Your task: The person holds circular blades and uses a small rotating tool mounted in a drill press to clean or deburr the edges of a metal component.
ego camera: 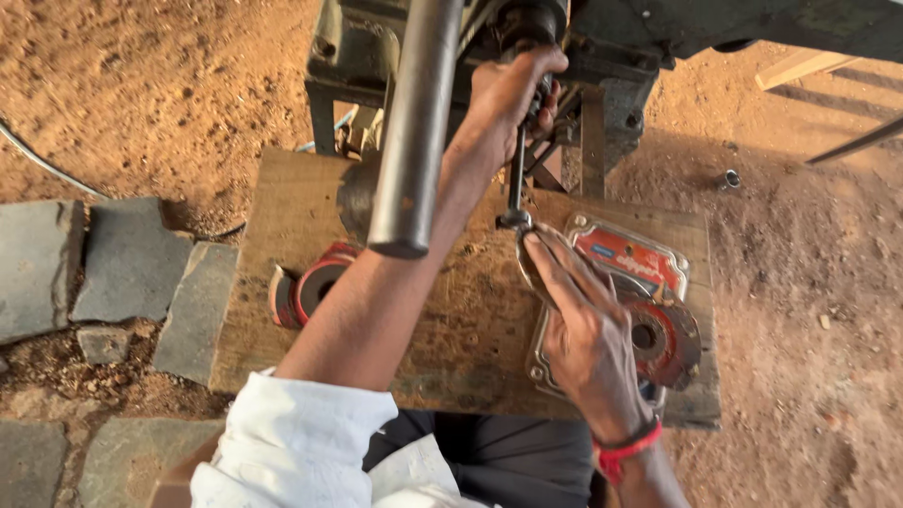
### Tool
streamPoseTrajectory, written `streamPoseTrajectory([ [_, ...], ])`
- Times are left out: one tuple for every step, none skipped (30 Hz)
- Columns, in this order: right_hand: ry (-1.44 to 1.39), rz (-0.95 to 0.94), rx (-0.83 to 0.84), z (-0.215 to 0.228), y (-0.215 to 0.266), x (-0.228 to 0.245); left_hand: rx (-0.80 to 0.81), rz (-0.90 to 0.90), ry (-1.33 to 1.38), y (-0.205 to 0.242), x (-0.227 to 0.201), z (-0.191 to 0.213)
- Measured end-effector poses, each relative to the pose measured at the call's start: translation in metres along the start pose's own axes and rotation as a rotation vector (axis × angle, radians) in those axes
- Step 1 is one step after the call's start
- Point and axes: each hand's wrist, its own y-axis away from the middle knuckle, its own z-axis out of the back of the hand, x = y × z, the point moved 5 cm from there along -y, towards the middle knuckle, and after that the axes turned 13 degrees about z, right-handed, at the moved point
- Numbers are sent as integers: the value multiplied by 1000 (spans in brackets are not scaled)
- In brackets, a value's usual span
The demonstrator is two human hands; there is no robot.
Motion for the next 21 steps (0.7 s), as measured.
streamPoseTrajectory([
  [-13,-45,-5,-2,0,0,-2,10,16,1,-1,-1],
  [-27,-90,-11,-4,-1,-2,-1,8,10,-1,-7,0],
  [-27,-110,-9,-4,1,-2,-6,19,-47,1,-4,1],
  [-72,-135,-8,-7,-1,-8,-10,31,-104,3,1,2],
  [-112,-153,-16,-7,-5,-13,1,39,-113,3,4,1],
  [-106,-167,-23,-3,-1,-9,24,36,-100,4,7,1],
  [-45,-126,-19,0,0,-2,44,17,-91,0,0,-1],
  [16,-87,-14,1,-2,1,53,7,-105,-4,-6,-3],
  [16,-96,-22,-2,-5,-5,41,39,-57,-8,-3,-2],
  [0,-86,-17,-7,-10,-13,28,70,-10,-12,1,0],
  [-17,-84,-5,-9,-6,-15,30,86,-17,-12,7,2],
  [-18,-101,-4,-8,1,-13,77,83,-37,-12,9,3],
  [-22,-87,6,-8,-1,-15,130,61,-57,-15,1,-2],
  [-26,-74,15,-7,-5,-16,138,57,-66,-15,1,-4],
  [-24,-69,3,-6,-10,-14,103,68,-14,-12,3,-1],
  [-6,-74,-9,-6,-11,-10,69,78,38,-12,0,1],
  [7,-89,-11,-6,-10,-7,69,80,34,-13,-2,2],
  [5,-92,-14,-9,-17,-16,90,74,37,-14,-4,1],
  [-19,-99,44,-13,-20,-27,111,85,45,-12,4,1],
  [-44,-106,101,-16,-19,-30,110,104,45,-8,12,3],
  [-39,-109,97,-12,-15,-26,109,88,25,-10,8,4],
])
